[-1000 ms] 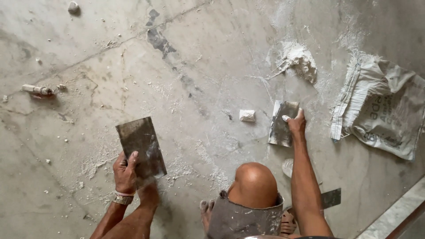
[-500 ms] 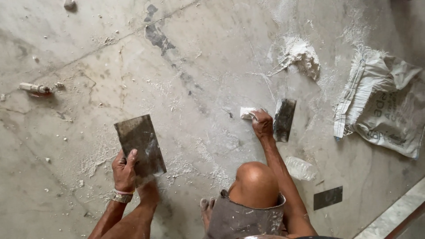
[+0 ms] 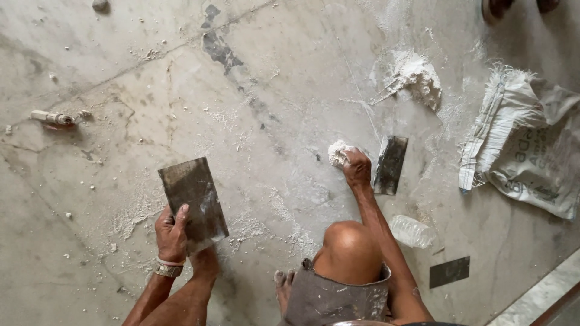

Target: The person sits on the floor of a room under renovation, scoops white putty powder from a pile next to its bag, adds water from a plastic bottle, and mixes and kneads the powder into a paste using two flat metal scraper blades by hand.

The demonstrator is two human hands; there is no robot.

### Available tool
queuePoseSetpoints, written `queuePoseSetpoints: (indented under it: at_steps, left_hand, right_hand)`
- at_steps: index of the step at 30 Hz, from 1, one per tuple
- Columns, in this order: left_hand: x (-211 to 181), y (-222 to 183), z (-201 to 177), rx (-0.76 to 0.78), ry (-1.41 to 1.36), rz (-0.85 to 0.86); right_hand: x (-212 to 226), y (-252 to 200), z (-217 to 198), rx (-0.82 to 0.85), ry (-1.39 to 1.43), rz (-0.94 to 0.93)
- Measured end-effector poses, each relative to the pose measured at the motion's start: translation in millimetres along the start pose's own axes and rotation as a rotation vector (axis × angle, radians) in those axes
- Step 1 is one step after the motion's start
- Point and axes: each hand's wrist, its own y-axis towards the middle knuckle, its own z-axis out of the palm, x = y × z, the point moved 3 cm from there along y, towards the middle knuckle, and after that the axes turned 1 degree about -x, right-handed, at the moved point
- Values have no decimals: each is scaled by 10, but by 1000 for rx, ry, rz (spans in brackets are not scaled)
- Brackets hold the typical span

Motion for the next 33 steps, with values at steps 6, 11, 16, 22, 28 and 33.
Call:
queuePoseSetpoints:
  at_steps: [6,11,16,22,28,33]
  left_hand:
    - [-121,1,54,15,-51,3]
    - [70,11,26,22,-55,-20]
    - [-105,-2,78,27,-77,12]
    - [-9,8,96,28,-49,-20]
    - [-103,2,144,55,-93,-1]
    - [63,6,122,42,-48,-9]
  right_hand:
    - [4,-67,102,-7,-95,-29]
    - [100,-1,1,-54,-60,-12]
    - [123,-149,40,-134,-90,1]
    - [114,36,62,-98,-17,-1]
    - [-326,-118,53,109,72,494]
    - [-242,-132,-165,-41,102,444]
